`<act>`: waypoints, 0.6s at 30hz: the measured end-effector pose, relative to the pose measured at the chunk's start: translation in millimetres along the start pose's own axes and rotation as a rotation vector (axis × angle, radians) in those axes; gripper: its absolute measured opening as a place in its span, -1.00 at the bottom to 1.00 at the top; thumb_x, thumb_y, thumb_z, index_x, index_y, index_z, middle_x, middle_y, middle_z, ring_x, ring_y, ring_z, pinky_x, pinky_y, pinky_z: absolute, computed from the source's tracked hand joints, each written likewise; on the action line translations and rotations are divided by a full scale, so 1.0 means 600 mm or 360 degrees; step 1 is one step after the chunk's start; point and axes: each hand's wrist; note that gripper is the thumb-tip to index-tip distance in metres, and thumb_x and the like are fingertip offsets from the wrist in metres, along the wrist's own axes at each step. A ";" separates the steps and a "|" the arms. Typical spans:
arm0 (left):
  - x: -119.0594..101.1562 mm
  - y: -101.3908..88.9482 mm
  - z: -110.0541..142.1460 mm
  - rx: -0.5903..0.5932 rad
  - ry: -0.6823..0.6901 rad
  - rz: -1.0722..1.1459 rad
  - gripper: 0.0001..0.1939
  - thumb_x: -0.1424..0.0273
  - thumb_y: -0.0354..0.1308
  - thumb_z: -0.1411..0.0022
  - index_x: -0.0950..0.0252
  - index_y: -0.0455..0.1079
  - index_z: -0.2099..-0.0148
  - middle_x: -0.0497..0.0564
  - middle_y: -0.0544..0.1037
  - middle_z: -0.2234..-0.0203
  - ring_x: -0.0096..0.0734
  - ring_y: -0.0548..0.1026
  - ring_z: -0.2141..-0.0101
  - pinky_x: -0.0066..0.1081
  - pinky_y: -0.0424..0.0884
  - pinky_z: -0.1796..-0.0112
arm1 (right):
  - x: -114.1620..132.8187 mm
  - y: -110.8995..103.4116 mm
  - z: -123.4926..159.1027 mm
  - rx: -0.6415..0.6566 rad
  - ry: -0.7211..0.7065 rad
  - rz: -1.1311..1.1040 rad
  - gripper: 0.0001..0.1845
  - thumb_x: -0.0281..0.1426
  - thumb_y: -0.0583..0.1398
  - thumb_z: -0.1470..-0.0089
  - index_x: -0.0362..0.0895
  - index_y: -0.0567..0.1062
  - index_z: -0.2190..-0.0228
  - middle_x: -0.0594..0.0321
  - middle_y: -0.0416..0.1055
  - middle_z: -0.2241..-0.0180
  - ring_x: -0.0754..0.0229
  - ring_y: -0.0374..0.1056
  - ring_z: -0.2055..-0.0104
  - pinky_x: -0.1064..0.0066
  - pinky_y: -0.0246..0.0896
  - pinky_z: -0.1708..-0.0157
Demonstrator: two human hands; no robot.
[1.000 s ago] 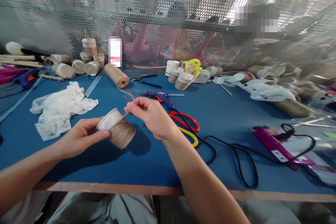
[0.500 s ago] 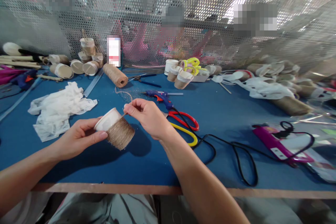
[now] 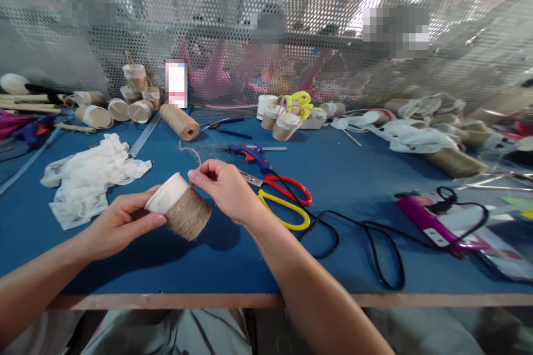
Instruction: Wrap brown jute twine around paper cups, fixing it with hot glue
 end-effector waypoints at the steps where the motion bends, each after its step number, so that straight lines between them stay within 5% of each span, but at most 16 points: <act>1: -0.001 0.000 0.000 -0.0003 0.0018 -0.0004 -0.86 0.40 0.03 -0.18 0.33 0.39 0.32 0.03 0.45 0.27 -0.38 0.38 0.22 -0.49 0.29 0.16 | 0.000 0.001 0.000 -0.0005 -0.0002 0.0001 -0.75 -0.20 0.17 0.07 -0.15 0.36 0.55 0.30 0.34 0.52 0.29 0.23 0.46 0.41 0.13 0.41; 18: 0.006 0.001 -0.003 -0.0109 0.0173 -0.0121 -0.88 0.44 0.04 -0.17 0.33 0.39 0.35 0.05 0.47 0.28 -0.33 0.37 0.19 -0.44 0.27 0.15 | 0.007 0.014 0.004 0.0042 -0.0066 0.0251 -0.72 -0.22 0.00 -0.09 -0.11 0.22 0.56 0.38 0.13 0.57 0.31 0.06 0.51 0.44 -0.04 0.51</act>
Point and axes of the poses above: each hand's wrist, its own z-axis away from the middle knuckle, its own y-axis out of the palm, x = y × z
